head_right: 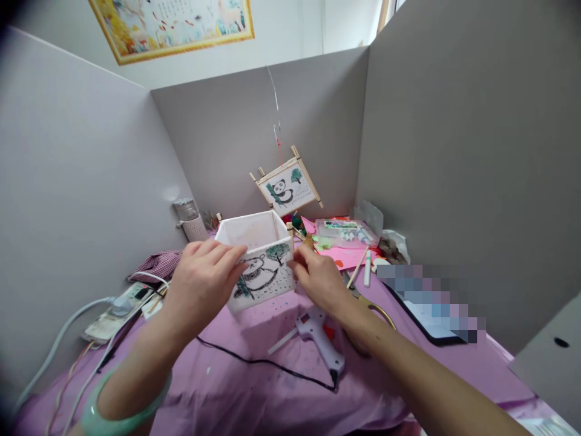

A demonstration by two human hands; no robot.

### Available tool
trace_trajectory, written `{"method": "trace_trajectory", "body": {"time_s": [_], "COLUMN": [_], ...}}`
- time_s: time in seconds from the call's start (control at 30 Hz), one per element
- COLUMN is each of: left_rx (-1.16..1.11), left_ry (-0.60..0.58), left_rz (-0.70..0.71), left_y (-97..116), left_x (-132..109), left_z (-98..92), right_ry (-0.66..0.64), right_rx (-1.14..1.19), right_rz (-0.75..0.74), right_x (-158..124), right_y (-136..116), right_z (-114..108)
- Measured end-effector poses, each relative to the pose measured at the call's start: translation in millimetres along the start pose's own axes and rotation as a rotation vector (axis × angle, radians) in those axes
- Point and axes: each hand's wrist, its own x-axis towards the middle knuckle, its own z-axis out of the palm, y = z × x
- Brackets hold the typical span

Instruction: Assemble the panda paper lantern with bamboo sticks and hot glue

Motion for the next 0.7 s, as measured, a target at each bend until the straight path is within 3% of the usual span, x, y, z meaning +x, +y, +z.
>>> {"method": "trace_trajectory", "body": {"time_s": [0.07,0.17,0.23,0.3,0.4,0.5,0.6,0.7], "left_rx": [-0.008,-0.022,-0.036,-0.064,-0.228,-0.459,-0.457,-0.392], "left_ry": [0.068,0.268,0.365,0.363,0.151,-0.179,-0.365,-0.38], "left_rz": [-0.044,-0.177,-0.253,-0.376,-0.677,-0.849,-0.853,-0.785], "left_y": [8.3,14.0,9.0,-2.8,-26.9,-45.8,-51.6,-48.9], "left_x": [-5.6,-18.7,-27.5,-34.7,-40.9,-40.8,-36.5,-32.2], "left_z": [3.3,9.0,8.2,1.6,-12.9,-17.6,-5.3,14.7], "right_ry": [-0.004,-0.029,-0.087,-0.125,-0.078,-0.123,-0.199,-0.208], "right_rx": [0.01,-0.003,0.044,0.119,0.071,-0.265,-0.429,-0.477], "right_rz": [-0.032,-0.099,-0.132,-0.117,-0.017,0.076,0.1,0.095], "right_x": [-5.3,-13.7,-17.2,-16.6,-7.0,6.3,14.1,15.5], "right_y": [-7.2,-21.3,-26.8,-24.6,-6.4,16.8,28.0,24.6], "right_z": [-1.3,-5.8,-12.0,-19.7,-26.6,-19.4,-2.3,12.0]}}
